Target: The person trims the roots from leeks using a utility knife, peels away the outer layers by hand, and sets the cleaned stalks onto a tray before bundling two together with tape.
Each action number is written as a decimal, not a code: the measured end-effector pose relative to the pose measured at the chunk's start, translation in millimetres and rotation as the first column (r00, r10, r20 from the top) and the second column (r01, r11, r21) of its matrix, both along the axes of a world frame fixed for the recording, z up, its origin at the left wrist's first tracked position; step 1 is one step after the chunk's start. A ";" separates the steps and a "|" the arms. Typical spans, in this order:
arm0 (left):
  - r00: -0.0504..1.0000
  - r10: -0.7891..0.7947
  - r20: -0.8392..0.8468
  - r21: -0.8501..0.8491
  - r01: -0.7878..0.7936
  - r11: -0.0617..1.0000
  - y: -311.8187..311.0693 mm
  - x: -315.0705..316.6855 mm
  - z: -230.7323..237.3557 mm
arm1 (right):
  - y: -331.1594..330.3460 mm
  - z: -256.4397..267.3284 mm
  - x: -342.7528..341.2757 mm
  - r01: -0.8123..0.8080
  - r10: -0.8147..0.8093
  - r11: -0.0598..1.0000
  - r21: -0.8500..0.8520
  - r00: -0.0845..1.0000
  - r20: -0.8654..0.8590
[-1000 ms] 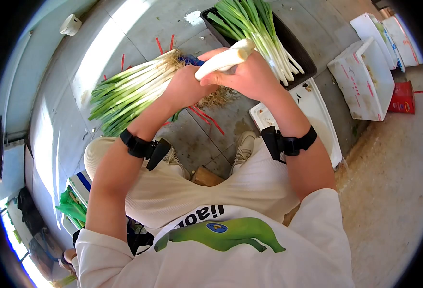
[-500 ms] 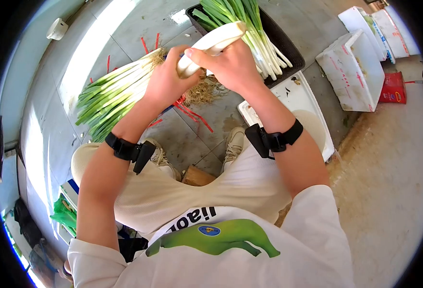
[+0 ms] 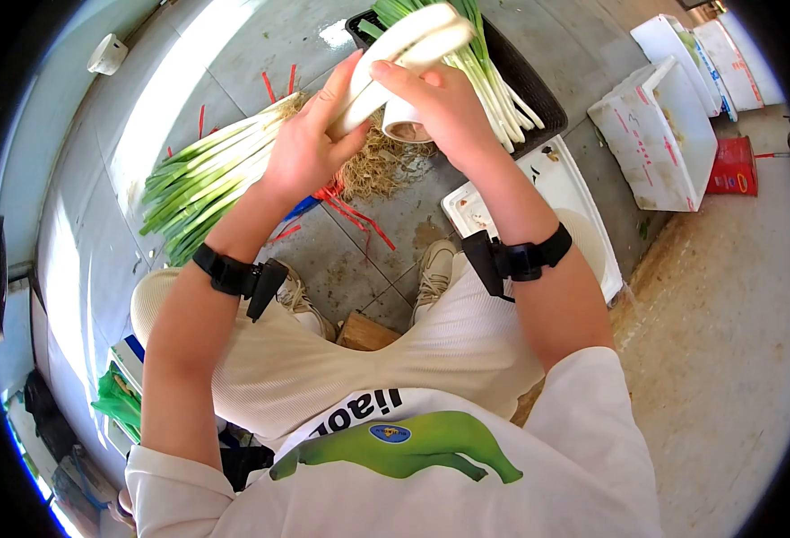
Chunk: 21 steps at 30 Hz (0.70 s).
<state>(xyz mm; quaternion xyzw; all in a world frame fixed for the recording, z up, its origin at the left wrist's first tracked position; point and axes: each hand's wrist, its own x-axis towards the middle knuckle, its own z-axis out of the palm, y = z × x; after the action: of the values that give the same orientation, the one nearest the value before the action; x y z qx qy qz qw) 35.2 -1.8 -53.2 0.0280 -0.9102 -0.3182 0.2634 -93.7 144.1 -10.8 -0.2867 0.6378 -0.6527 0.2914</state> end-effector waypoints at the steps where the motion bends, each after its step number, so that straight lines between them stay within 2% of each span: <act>1: 1.000 -0.008 0.007 0.125 0.008 0.992 0.5 -0.1 0.9 | 1.7 -3.4 -4.4 -0.002 0.002 1.000 0.000 1.000 0.000; 2: 1.000 -0.019 0.013 0.248 0.015 0.969 1.2 -0.6 1.9 | 3.3 -9.8 -11.5 -0.076 0.082 0.994 -0.079 0.994 0.070; 3: 1.000 -0.020 0.013 0.248 0.016 0.969 2.1 -1.7 2.3 | 2.5 -8.2 -12.5 -0.143 0.165 0.976 -0.162 0.977 0.133; 4: 1.000 -0.028 -0.011 0.334 0.030 0.942 3.5 -3.0 2.7 | 6.2 -4.4 -13.2 -0.256 0.300 0.940 -0.226 0.935 0.189; 5: 0.999 -0.033 -0.036 0.418 0.045 0.907 4.9 -4.0 3.0 | 7.2 -2.5 -11.4 -0.254 0.298 0.941 -0.226 0.936 0.190; 7: 1.000 -0.002 -0.010 0.445 0.006 0.895 5.9 -5.3 -6.0 | 7.5 -0.3 -7.8 -0.363 0.402 0.899 -0.246 0.906 0.131; 9: 0.999 0.031 0.017 0.471 -0.035 0.881 4.2 -5.8 -9.8 | 10.0 -0.3 -7.4 -0.379 0.410 0.902 -0.205 0.902 0.137; 11: 0.980 0.046 0.194 0.652 -0.164 0.740 -0.3 -5.2 -8.2 | 12.7 -6.7 -9.2 -0.356 0.368 0.919 -0.167 0.929 0.041; 12: 0.977 0.070 0.199 0.708 -0.193 0.679 -3.7 -2.8 -0.3 | 13.1 -4.9 -8.9 -0.355 0.367 0.919 -0.168 0.929 0.041; 13: 0.983 0.093 0.160 0.773 -0.184 0.607 -9.9 -3.4 -2.4 | 14.0 -2.2 -7.8 -0.382 0.386 0.912 -0.152 0.923 -0.002; 15: 0.989 0.069 0.128 0.819 -0.144 0.555 -21.0 -0.6 6.7 | 15.1 3.9 -6.1 -0.429 0.422 0.895 -0.120 0.903 -0.085; 16: 0.993 0.091 0.075 0.843 -0.112 0.526 -23.2 -0.2 7.5 | 15.1 5.4 -6.5 -0.432 0.427 0.893 -0.124 0.902 -0.063; 17: 0.993 0.089 0.078 0.841 -0.113 0.529 -24.7 1.4 10.0 | 14.5 5.8 -4.7 -0.430 0.425 0.894 -0.129 0.903 -0.061; 20: 0.998 -0.016 -0.062 0.883 0.062 0.464 -25.1 10.6 22.3 | 11.0 8.3 3.3 -0.400 0.381 0.901 -0.169 0.914 -0.137; 21: 0.998 -0.015 -0.059 0.882 0.059 0.467 -26.5 13.4 24.8 | 10.4 10.2 4.2 -0.409 0.387 0.897 -0.167 0.910 -0.149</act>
<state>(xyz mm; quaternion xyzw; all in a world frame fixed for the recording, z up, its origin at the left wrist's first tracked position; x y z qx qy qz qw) 48.6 -28.3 -28.3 0.1331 -0.6103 -0.7482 0.2236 -89.4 154.5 -0.5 -0.4744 0.5141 -0.6213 0.3531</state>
